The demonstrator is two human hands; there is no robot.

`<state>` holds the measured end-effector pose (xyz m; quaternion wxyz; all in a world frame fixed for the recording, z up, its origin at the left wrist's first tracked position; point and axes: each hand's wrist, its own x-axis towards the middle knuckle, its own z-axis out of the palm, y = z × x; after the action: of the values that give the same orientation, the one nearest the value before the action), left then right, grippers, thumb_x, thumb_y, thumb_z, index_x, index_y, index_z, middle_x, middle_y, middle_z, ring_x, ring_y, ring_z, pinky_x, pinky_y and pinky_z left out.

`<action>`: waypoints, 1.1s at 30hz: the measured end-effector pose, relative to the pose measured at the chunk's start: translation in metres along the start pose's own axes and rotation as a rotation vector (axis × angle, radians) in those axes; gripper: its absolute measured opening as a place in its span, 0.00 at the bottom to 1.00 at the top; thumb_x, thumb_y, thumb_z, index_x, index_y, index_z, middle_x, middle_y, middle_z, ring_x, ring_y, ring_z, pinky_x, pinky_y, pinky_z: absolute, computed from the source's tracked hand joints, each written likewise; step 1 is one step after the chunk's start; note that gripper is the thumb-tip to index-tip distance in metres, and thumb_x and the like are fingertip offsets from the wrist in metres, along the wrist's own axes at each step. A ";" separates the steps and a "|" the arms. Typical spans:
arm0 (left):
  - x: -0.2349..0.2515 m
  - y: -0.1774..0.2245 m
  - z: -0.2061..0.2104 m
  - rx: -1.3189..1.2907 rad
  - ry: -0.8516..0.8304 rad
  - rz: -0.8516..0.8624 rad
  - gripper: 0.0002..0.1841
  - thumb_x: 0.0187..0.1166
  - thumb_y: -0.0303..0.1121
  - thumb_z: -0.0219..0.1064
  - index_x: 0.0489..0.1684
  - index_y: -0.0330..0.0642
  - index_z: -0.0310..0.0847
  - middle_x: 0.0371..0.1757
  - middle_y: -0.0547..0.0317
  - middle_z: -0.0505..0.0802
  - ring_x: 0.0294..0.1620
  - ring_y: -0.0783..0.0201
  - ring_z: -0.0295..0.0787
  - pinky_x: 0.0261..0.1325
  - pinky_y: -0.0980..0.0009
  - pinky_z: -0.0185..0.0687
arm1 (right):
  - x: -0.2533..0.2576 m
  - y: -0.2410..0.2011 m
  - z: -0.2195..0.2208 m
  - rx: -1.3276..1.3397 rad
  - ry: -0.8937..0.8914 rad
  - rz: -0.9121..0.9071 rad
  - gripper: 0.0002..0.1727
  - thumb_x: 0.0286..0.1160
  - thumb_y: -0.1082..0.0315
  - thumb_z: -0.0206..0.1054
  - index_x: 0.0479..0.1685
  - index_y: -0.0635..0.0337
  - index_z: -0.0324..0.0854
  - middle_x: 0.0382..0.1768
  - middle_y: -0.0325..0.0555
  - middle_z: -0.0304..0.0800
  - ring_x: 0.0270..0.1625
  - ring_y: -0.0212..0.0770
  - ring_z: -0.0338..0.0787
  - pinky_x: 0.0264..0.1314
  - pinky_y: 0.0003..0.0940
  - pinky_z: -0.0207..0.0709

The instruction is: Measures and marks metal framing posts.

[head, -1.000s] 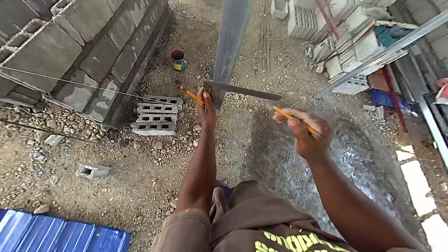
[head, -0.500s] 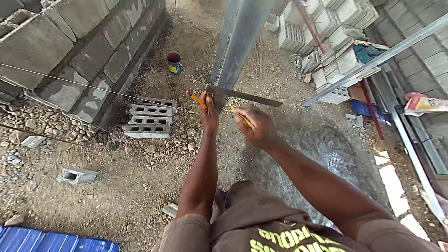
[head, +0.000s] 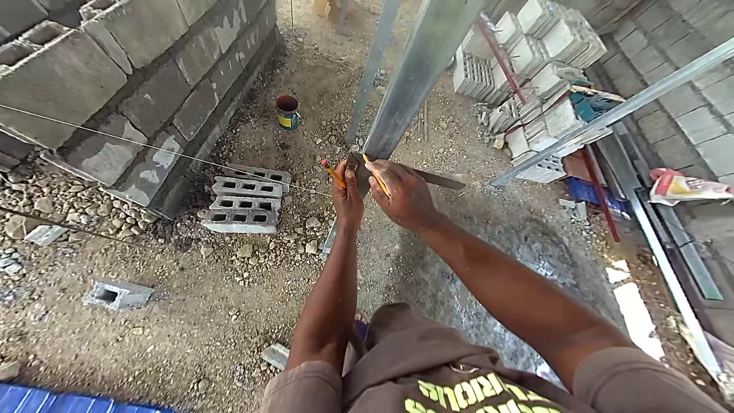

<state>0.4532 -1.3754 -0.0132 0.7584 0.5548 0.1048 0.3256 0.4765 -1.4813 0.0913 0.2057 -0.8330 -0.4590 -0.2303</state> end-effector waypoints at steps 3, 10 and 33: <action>0.010 -0.012 0.002 -0.079 0.017 0.081 0.20 0.95 0.39 0.49 0.78 0.42 0.73 0.63 0.58 0.89 0.60 0.69 0.86 0.68 0.65 0.83 | -0.004 0.001 -0.001 0.004 0.003 0.015 0.17 0.86 0.64 0.61 0.66 0.59 0.87 0.62 0.50 0.92 0.65 0.47 0.92 0.68 0.44 0.85; 0.017 -0.023 0.003 -0.155 0.019 0.096 0.19 0.95 0.36 0.48 0.76 0.37 0.72 0.61 0.58 0.89 0.60 0.69 0.87 0.68 0.65 0.84 | -0.026 -0.007 -0.007 0.046 0.007 -0.018 0.18 0.84 0.63 0.60 0.64 0.60 0.88 0.60 0.49 0.93 0.63 0.45 0.92 0.65 0.42 0.86; 0.003 -0.007 -0.002 0.050 -0.010 0.034 0.24 0.95 0.49 0.49 0.85 0.53 0.69 0.71 0.62 0.86 0.64 0.73 0.84 0.69 0.67 0.81 | 0.000 0.003 -0.001 -0.077 -0.036 -0.016 0.17 0.85 0.65 0.61 0.65 0.57 0.88 0.62 0.50 0.92 0.61 0.48 0.92 0.63 0.45 0.86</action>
<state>0.4567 -1.3733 -0.0194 0.7392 0.5771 0.0996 0.3328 0.4789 -1.4831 0.0919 0.1634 -0.8407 -0.4599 -0.2346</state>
